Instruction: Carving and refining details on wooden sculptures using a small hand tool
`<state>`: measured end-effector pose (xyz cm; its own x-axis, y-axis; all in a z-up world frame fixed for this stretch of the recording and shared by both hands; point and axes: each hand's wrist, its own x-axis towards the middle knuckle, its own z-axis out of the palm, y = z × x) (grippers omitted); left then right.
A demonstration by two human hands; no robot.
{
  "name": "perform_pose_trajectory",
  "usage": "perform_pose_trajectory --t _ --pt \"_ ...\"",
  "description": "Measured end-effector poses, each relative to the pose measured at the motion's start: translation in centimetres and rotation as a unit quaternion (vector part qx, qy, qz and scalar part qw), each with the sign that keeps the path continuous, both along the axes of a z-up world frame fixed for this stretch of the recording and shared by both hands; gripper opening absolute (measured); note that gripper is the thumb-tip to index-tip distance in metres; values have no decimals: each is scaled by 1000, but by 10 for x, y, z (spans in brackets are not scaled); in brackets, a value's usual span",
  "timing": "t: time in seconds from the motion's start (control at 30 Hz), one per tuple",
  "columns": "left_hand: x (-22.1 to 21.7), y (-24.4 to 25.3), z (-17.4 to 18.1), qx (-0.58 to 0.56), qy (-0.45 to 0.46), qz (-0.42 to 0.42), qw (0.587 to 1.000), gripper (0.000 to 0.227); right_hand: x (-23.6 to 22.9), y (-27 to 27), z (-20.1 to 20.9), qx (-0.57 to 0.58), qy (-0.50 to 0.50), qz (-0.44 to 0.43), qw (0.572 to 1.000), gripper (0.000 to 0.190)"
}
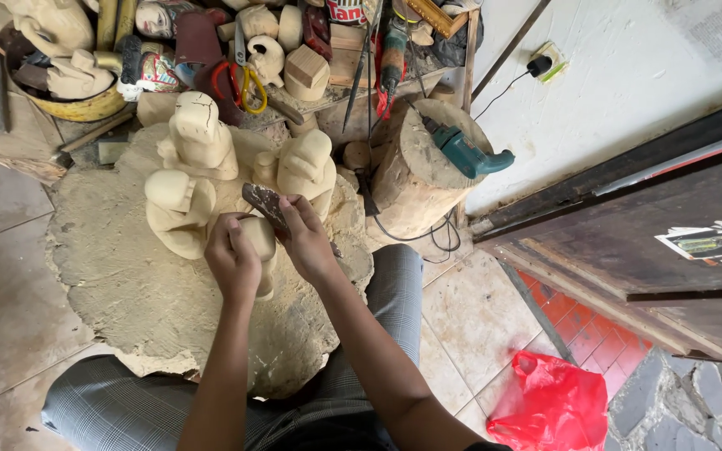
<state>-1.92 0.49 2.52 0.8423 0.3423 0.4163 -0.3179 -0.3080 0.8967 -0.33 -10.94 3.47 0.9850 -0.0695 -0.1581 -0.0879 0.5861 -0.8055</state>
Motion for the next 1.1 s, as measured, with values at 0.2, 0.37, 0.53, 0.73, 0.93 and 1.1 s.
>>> perform_pose_trajectory --t 0.2,0.37,0.53,0.73,0.93,1.1 --pt "-6 -8 9 8 -31 34 999 34 -17 8 34 -196 -48 -24 979 15" --pt "-7 -9 5 33 -23 48 998 32 -42 19 76 -155 -55 -35 986 15" --pt "-3 -9 -15 64 -11 64 996 33 -54 13 72 -118 -111 0 987 35" --pt "-1 -10 -24 58 4 83 995 32 -57 6 65 -165 -123 52 977 59" --pt "-3 -18 -21 56 39 102 992 32 -61 21 52 -222 -110 -70 966 32" --pt "-1 -20 -31 69 51 119 989 32 -65 22 64 -237 -133 -36 962 35"
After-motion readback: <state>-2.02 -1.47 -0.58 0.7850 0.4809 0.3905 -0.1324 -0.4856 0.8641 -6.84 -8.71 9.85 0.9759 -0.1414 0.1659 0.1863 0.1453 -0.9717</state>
